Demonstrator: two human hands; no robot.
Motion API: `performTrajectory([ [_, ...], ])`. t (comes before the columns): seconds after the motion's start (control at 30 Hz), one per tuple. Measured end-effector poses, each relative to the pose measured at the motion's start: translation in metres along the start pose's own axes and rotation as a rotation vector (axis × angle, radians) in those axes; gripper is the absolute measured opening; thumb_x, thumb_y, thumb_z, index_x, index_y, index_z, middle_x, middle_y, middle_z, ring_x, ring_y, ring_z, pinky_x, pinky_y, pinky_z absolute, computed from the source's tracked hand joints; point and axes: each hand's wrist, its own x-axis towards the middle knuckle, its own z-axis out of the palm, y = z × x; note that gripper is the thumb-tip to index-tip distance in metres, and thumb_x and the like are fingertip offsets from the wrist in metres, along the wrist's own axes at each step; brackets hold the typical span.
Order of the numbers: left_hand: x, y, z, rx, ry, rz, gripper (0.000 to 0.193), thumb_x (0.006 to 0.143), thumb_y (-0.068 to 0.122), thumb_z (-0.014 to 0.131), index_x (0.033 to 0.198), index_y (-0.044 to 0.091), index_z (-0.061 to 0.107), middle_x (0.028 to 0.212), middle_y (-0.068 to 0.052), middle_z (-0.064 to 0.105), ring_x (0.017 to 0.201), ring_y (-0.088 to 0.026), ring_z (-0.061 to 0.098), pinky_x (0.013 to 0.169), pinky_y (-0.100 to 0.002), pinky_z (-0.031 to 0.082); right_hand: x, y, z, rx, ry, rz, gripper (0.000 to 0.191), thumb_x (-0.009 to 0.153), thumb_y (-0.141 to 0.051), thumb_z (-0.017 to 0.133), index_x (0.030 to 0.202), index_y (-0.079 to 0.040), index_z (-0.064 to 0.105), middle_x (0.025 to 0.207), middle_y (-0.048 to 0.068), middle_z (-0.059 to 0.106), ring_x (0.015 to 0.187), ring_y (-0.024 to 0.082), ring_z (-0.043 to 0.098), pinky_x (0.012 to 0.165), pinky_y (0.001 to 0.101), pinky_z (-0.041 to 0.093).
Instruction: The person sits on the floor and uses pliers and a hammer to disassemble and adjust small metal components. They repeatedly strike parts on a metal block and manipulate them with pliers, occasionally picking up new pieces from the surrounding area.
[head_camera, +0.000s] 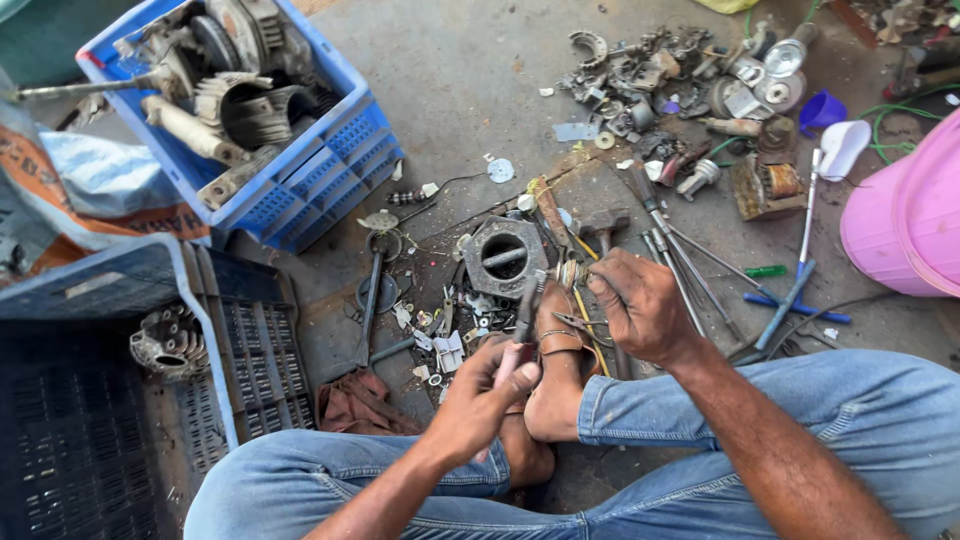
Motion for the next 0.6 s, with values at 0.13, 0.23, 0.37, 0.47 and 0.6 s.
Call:
performTrajectory([
  [0.13, -0.005, 0.005, -0.002, 0.166, 0.052, 0.109, 0.040, 0.098, 0.033, 0.068, 0.117, -0.001, 0.069, 0.101, -0.006, 0.059, 0.095, -0.016, 0.059, 0.086, -0.032, 0.051, 0.003, -0.006, 0.016, 0.005, -0.028, 0.005, 0.010, 0.098, -0.008, 0.063, 0.097, 0.002, 0.063, 0.085, 0.016, 0.065, 0.074, 0.036, 0.067, 0.065, 0.0443, 0.052],
  [0.23, -0.008, 0.011, -0.002, 0.262, 0.104, 0.234, 0.038, 0.096, 0.034, 0.068, 0.112, 0.000, 0.069, 0.101, -0.007, 0.061, 0.094, -0.017, 0.060, 0.085, -0.032, 0.049, 0.002, -0.009, 0.023, 0.001, -0.017, 0.009, 0.010, 0.098, -0.007, 0.063, 0.097, 0.003, 0.064, 0.086, 0.017, 0.066, 0.075, 0.035, 0.068, 0.066, 0.0431, 0.054],
  [0.37, -0.009, 0.014, 0.001, 0.376, 0.179, 0.173, 0.034, 0.095, 0.033, 0.069, 0.097, 0.000, 0.067, 0.084, -0.010, 0.055, 0.078, -0.019, 0.053, 0.072, -0.035, 0.046, 0.000, -0.009, 0.027, -0.052, 0.026, -0.040, 0.010, 0.097, -0.006, 0.063, 0.099, 0.004, 0.064, 0.090, 0.018, 0.067, 0.078, 0.036, 0.069, 0.069, 0.0429, 0.056],
  [0.47, -0.009, 0.014, 0.003, 0.351, 0.195, 0.155, 0.034, 0.095, 0.033, 0.068, 0.093, 0.000, 0.064, 0.078, -0.010, 0.055, 0.075, -0.019, 0.051, 0.069, -0.035, 0.046, -0.001, -0.010, 0.029, -0.036, 0.037, -0.040, 0.010, 0.097, -0.005, 0.063, 0.099, 0.004, 0.064, 0.090, 0.018, 0.067, 0.079, 0.036, 0.069, 0.070, 0.0431, 0.056],
  [0.6, -0.009, 0.015, 0.003, 0.360, 0.183, 0.202, 0.032, 0.096, 0.032, 0.067, 0.094, 0.000, 0.065, 0.079, -0.008, 0.056, 0.075, -0.019, 0.053, 0.069, -0.035, 0.046, -0.003, -0.010, 0.029, -0.036, 0.028, -0.015, 0.009, 0.096, -0.004, 0.064, 0.097, 0.004, 0.064, 0.086, 0.018, 0.066, 0.075, 0.035, 0.068, 0.067, 0.0437, 0.055],
])
